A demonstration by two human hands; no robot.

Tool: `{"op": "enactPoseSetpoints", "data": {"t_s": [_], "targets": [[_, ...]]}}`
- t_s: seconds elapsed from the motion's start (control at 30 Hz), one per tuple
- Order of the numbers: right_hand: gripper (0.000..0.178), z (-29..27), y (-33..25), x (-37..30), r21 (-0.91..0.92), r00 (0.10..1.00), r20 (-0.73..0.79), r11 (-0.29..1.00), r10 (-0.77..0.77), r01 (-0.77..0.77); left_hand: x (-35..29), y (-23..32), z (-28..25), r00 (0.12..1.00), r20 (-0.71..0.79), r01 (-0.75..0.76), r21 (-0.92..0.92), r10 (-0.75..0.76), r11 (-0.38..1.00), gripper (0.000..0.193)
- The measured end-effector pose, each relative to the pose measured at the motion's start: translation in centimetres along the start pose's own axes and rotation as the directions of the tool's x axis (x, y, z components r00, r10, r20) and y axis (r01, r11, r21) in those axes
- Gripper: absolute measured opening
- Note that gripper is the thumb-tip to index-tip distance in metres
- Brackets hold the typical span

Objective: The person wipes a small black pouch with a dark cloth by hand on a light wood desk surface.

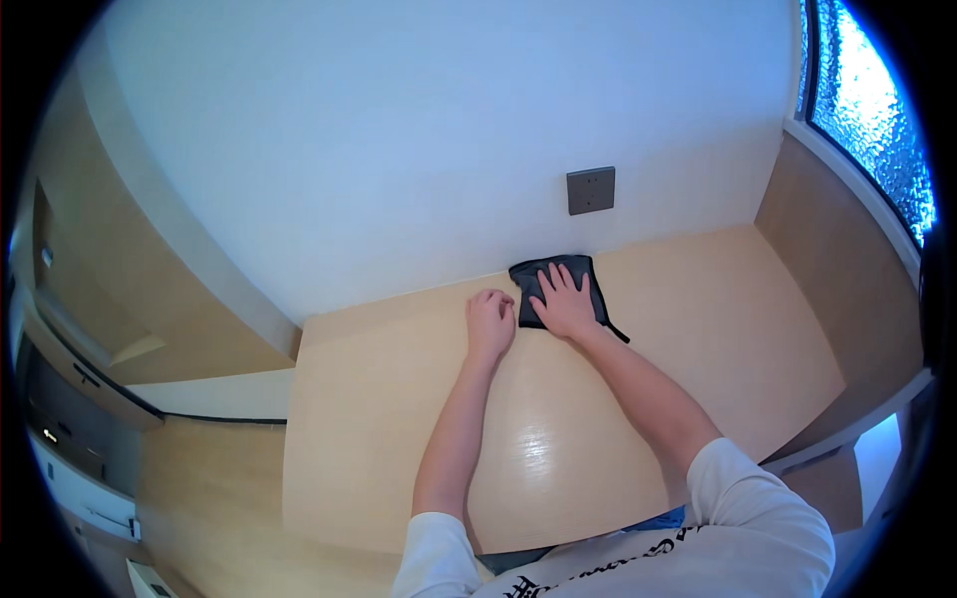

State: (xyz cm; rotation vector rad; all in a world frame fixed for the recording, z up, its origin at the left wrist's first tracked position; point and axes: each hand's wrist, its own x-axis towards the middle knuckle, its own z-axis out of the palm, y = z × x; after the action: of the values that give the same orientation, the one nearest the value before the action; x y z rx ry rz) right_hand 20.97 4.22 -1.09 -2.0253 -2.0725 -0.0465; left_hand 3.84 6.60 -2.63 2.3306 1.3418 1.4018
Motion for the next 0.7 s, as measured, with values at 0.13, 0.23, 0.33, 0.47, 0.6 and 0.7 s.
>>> {"op": "enactPoseSetpoints", "data": {"t_s": [0.13,0.23,0.33,0.47,0.6,0.7], "targets": [[0.066,-0.7,-0.4,-1.5,0.001,1.0,0.019,1.0,-0.024,0.024,0.1,-0.3,0.1,0.998,0.021,0.057,-0.027,-0.056,0.998,0.006],[0.066,-1.8,-0.3,-3.9,-0.003,0.996,0.038,0.997,-0.075,0.075,0.4,0.2,0.0,0.999,-0.018,0.033,-0.031,-0.033,0.999,0.006],[0.067,-2.7,-0.2,-7.8,0.01,0.986,0.071,0.989,-0.15,0.149,0.0,-0.9,0.0,0.999,-0.009,0.041,-0.032,-0.041,0.999,0.006],[0.06,-4.7,0.6,-13.9,0.008,0.978,0.034,0.978,-0.208,0.208,-0.3,-0.1,0.4,0.99,0.082,0.114,-0.022,-0.112,0.993,0.008],[0.057,-5.5,0.8,-18.6,0.077,0.967,0.04,0.965,-0.253,0.25,-0.4,0.1,0.0,0.998,-0.017,0.06,-0.003,-0.06,0.998,0.007],[0.057,-7.3,0.6,-22.7,0.102,0.952,0.099,0.954,-0.29,0.28,-0.4,0.0,0.1,0.994,0.047,0.096,-0.002,-0.096,0.995,0.008]]}}
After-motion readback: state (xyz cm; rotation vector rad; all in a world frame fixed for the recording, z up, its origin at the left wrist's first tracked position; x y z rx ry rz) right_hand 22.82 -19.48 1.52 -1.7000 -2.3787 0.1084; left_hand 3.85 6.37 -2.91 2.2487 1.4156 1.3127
